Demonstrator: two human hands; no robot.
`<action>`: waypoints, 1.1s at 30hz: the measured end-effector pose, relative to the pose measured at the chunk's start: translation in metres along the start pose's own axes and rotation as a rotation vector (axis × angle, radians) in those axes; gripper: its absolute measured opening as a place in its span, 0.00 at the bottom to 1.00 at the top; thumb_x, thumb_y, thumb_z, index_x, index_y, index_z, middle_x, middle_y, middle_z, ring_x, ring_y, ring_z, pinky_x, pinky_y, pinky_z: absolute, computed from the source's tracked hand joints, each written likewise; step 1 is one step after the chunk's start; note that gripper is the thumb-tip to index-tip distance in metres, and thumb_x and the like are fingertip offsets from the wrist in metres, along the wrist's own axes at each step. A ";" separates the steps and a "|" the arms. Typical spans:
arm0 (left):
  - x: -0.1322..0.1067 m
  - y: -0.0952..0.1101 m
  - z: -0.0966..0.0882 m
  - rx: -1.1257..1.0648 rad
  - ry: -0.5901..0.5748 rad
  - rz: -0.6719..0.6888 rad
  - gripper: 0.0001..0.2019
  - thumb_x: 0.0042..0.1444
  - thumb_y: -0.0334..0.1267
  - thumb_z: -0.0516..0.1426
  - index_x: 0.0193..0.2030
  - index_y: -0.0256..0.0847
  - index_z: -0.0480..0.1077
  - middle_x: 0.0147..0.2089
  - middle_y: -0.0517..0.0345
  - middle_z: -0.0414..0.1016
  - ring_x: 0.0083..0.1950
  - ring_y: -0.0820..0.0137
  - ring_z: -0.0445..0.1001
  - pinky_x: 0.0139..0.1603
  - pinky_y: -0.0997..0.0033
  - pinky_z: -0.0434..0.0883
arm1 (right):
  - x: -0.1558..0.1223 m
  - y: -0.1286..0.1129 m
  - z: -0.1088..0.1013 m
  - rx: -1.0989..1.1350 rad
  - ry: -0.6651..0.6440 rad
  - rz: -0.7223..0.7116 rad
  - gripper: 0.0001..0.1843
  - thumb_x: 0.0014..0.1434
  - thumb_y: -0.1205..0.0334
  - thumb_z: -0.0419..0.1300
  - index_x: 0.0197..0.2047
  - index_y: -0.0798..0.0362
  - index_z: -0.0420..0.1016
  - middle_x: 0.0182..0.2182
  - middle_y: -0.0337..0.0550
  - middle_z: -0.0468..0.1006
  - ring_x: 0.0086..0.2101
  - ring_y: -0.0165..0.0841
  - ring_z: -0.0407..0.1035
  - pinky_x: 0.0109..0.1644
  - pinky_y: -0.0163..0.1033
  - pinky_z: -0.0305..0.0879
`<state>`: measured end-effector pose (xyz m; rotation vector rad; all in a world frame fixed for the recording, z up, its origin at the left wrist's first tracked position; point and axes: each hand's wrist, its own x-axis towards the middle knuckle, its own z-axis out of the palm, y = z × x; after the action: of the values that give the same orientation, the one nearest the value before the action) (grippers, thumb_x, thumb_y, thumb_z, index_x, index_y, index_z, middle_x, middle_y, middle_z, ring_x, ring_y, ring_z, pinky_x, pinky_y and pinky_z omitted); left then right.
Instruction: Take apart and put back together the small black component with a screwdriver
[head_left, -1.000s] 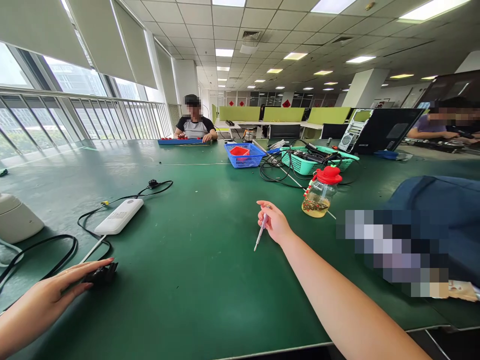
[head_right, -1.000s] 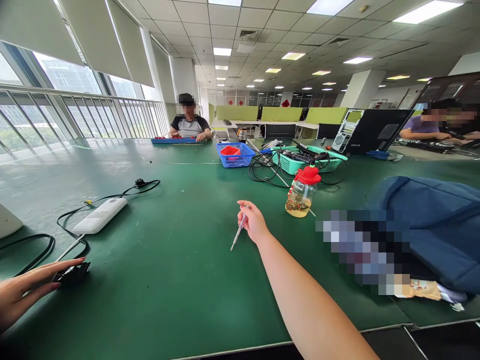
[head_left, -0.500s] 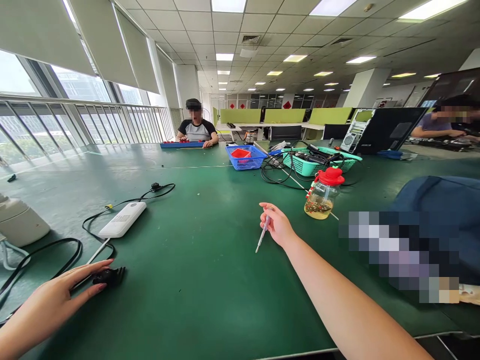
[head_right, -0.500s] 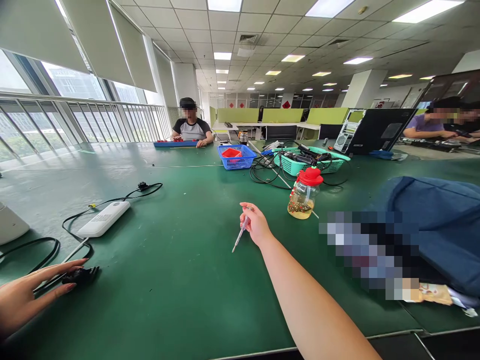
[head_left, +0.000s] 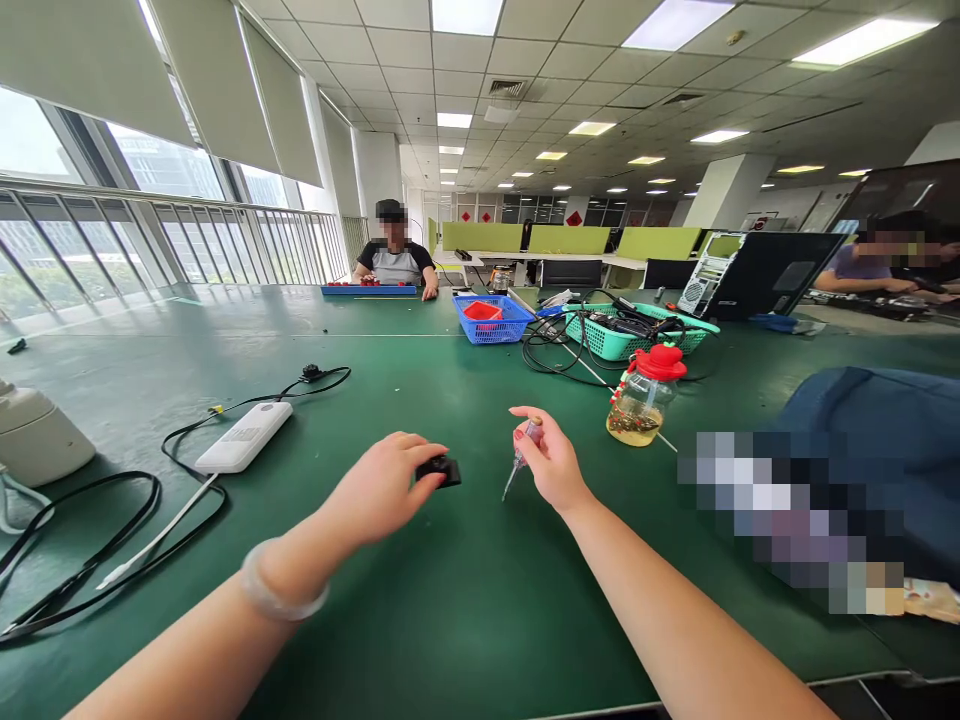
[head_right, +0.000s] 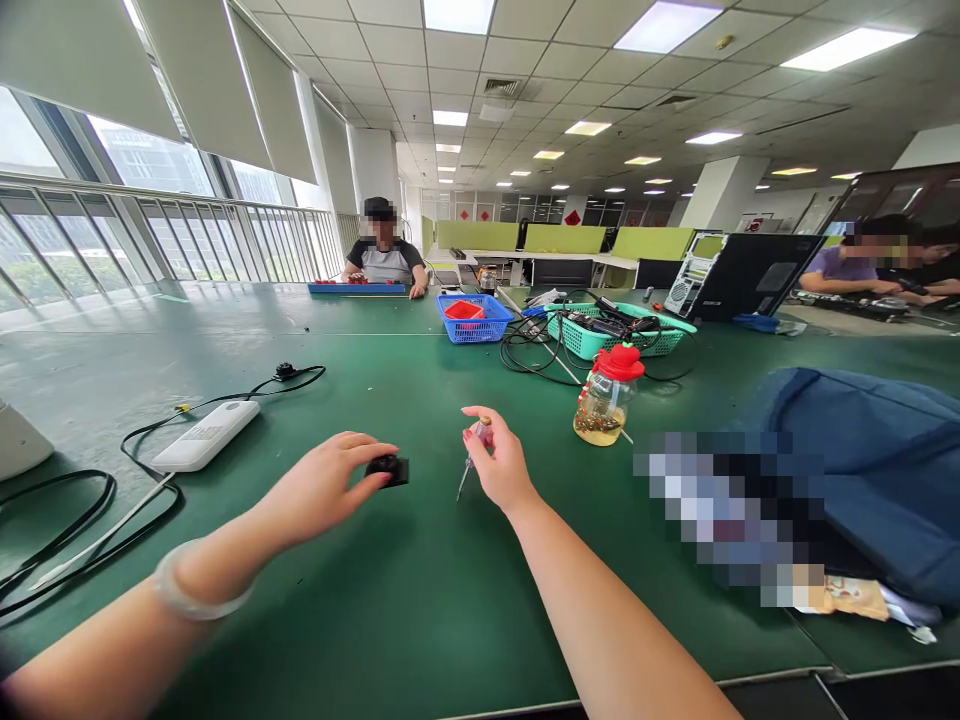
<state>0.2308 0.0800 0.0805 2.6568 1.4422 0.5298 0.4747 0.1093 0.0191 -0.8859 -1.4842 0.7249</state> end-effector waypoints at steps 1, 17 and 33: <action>0.010 0.005 0.009 0.018 0.008 0.035 0.17 0.61 0.44 0.51 0.52 0.45 0.73 0.50 0.52 0.78 0.53 0.60 0.73 0.56 0.60 0.69 | -0.002 -0.003 0.002 -0.084 0.008 -0.052 0.13 0.62 0.55 0.55 0.49 0.49 0.68 0.27 0.35 0.67 0.26 0.29 0.63 0.31 0.37 0.64; 0.020 -0.037 0.070 -0.207 -0.019 -0.085 0.22 0.57 0.38 0.56 0.60 0.46 0.65 0.54 0.51 0.75 0.56 0.60 0.70 0.60 0.57 0.68 | -0.009 -0.013 0.020 -0.352 -0.124 -0.256 0.13 0.65 0.59 0.53 0.53 0.47 0.65 0.30 0.37 0.69 0.29 0.30 0.67 0.38 0.37 0.67; 0.023 -0.039 0.070 -0.188 0.058 -0.113 0.15 0.54 0.40 0.58 0.48 0.43 0.75 0.54 0.53 0.76 0.59 0.57 0.67 0.63 0.55 0.65 | -0.020 -0.030 0.037 -0.567 -0.299 -0.436 0.20 0.69 0.48 0.46 0.34 0.51 0.70 0.25 0.38 0.70 0.28 0.32 0.63 0.39 0.40 0.58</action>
<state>0.2343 0.1274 0.0120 2.4185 1.4673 0.6997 0.4346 0.0785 0.0308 -0.8419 -2.1200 0.1050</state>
